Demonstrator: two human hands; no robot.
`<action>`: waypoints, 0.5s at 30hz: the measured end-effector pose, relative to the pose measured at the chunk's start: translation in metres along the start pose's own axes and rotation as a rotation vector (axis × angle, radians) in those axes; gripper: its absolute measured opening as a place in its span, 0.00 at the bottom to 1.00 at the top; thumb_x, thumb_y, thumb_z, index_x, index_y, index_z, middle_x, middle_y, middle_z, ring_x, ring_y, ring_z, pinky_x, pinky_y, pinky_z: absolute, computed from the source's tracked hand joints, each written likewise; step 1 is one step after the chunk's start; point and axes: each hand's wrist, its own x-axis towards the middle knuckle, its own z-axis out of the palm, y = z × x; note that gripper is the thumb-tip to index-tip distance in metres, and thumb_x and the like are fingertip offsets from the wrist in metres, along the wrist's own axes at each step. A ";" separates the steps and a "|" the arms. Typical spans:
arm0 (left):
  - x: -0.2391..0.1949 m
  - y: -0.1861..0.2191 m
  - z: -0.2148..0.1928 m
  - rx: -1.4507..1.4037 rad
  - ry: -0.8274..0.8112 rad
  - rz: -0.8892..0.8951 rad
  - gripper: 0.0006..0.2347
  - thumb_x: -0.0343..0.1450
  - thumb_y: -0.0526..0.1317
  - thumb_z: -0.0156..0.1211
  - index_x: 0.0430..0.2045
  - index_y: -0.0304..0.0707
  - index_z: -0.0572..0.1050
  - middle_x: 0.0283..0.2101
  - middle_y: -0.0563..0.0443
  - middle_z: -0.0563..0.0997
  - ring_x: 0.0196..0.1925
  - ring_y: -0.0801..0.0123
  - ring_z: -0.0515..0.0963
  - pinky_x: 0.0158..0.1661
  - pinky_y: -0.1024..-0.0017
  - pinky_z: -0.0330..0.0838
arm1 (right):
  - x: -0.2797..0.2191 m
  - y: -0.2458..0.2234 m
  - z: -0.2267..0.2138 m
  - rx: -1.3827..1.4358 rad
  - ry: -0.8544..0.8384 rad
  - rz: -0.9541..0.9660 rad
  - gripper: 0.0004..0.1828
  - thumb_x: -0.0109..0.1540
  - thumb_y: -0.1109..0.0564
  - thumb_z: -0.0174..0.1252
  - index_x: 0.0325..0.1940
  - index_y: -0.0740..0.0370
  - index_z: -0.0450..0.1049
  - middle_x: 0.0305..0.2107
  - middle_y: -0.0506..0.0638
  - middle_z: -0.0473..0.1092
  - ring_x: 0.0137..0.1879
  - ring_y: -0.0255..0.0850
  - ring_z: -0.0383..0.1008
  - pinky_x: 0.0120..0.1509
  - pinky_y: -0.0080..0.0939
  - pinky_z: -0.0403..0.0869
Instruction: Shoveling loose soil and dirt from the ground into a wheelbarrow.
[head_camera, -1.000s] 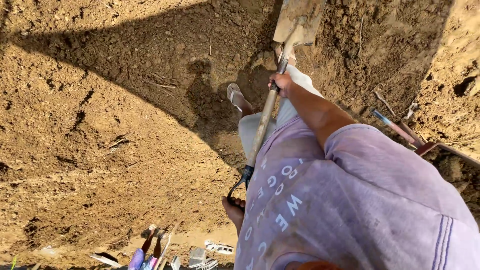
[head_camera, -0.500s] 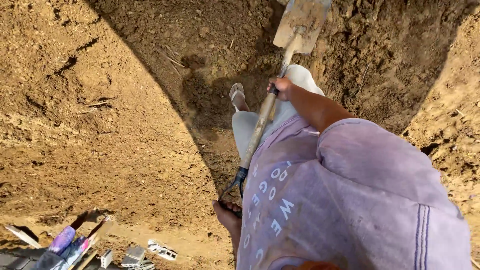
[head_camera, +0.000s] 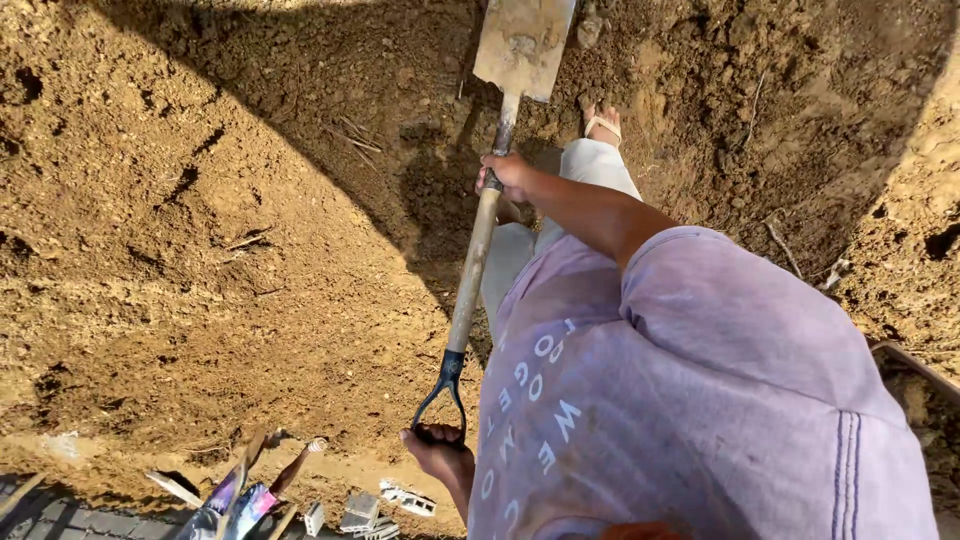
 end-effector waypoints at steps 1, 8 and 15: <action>0.007 0.009 0.000 0.048 -0.071 0.066 0.22 0.78 0.60 0.43 0.21 0.45 0.59 0.16 0.57 0.58 0.16 0.71 0.56 0.20 0.70 0.51 | 0.000 0.001 -0.008 0.142 -0.067 0.023 0.07 0.69 0.57 0.53 0.47 0.63 0.68 0.27 0.53 0.68 0.31 0.47 0.73 0.38 0.54 0.80; -0.023 0.130 0.007 0.132 -0.295 0.511 0.20 0.78 0.56 0.51 0.26 0.38 0.65 0.17 0.50 0.65 0.16 0.67 0.66 0.18 0.70 0.59 | -0.103 -0.032 0.049 -0.081 -0.132 0.237 0.12 0.70 0.45 0.49 0.53 0.50 0.68 0.41 0.53 0.75 0.46 0.47 0.78 0.53 0.54 0.78; -0.028 0.205 0.111 0.780 -0.652 1.003 0.16 0.74 0.49 0.61 0.31 0.32 0.72 0.21 0.48 0.74 0.17 0.74 0.68 0.22 0.75 0.59 | -0.046 -0.094 -0.008 -0.360 -0.114 -0.168 0.16 0.72 0.46 0.45 0.59 0.55 0.65 0.43 0.56 0.73 0.41 0.41 0.76 0.41 0.39 0.77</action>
